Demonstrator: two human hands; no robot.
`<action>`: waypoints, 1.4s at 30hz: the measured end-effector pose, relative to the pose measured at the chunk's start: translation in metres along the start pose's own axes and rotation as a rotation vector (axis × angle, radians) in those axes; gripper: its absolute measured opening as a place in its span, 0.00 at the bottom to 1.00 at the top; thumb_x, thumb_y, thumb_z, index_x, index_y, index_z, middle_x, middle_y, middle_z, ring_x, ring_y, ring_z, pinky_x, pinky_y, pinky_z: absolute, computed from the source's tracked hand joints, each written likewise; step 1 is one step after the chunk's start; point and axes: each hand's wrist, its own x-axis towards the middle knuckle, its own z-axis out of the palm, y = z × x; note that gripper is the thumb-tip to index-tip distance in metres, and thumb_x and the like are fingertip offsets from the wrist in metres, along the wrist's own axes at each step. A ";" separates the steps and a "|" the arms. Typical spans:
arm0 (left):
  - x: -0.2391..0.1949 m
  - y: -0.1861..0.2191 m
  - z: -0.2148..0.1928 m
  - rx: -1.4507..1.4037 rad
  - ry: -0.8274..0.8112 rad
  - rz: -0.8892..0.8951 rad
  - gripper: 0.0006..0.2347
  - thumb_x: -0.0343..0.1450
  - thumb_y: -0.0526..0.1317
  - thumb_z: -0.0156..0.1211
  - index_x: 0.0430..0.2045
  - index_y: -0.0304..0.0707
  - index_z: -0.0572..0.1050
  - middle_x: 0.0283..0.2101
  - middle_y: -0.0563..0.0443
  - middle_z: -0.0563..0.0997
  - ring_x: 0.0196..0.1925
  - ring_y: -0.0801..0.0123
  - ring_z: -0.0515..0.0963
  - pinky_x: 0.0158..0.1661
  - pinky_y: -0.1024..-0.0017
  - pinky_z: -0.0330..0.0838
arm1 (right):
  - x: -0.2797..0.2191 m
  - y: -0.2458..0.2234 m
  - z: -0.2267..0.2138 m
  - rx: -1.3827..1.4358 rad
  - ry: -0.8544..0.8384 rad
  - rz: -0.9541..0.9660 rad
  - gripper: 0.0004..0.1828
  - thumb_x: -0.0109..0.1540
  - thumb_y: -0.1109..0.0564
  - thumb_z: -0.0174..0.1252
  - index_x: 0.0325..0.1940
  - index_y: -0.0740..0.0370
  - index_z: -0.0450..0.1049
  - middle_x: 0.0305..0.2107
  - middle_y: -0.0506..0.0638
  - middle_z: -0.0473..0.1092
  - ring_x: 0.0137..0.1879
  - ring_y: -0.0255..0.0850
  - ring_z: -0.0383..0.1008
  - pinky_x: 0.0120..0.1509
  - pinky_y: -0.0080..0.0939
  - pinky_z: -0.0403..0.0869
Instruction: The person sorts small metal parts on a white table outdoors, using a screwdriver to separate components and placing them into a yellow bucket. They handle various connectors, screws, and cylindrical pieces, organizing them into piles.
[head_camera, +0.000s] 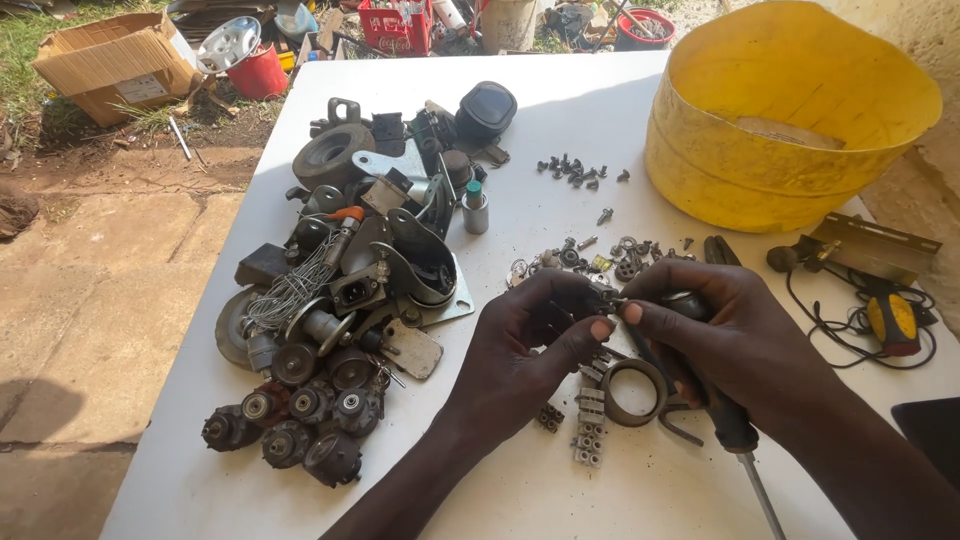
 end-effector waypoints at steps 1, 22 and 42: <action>-0.001 0.003 0.000 0.002 0.006 0.001 0.09 0.68 0.38 0.62 0.38 0.36 0.73 0.32 0.52 0.78 0.32 0.74 0.77 0.33 0.77 0.76 | 0.001 0.003 -0.001 0.000 -0.006 -0.001 0.06 0.59 0.61 0.64 0.35 0.69 0.80 0.07 0.58 0.62 0.11 0.42 0.59 0.13 0.38 0.60; -0.007 0.014 0.003 0.455 0.056 0.422 0.09 0.66 0.35 0.64 0.39 0.39 0.75 0.35 0.52 0.71 0.35 0.69 0.73 0.33 0.75 0.69 | 0.009 0.016 -0.002 0.131 -0.103 0.138 0.09 0.62 0.60 0.57 0.44 0.66 0.78 0.14 0.59 0.62 0.12 0.43 0.58 0.10 0.40 0.60; -0.005 0.006 -0.002 0.457 0.023 0.431 0.08 0.71 0.36 0.57 0.41 0.33 0.73 0.36 0.49 0.72 0.30 0.68 0.73 0.29 0.73 0.70 | 0.005 0.007 0.001 0.109 -0.055 0.125 0.07 0.64 0.58 0.55 0.43 0.63 0.73 0.18 0.60 0.61 0.13 0.44 0.55 0.11 0.41 0.55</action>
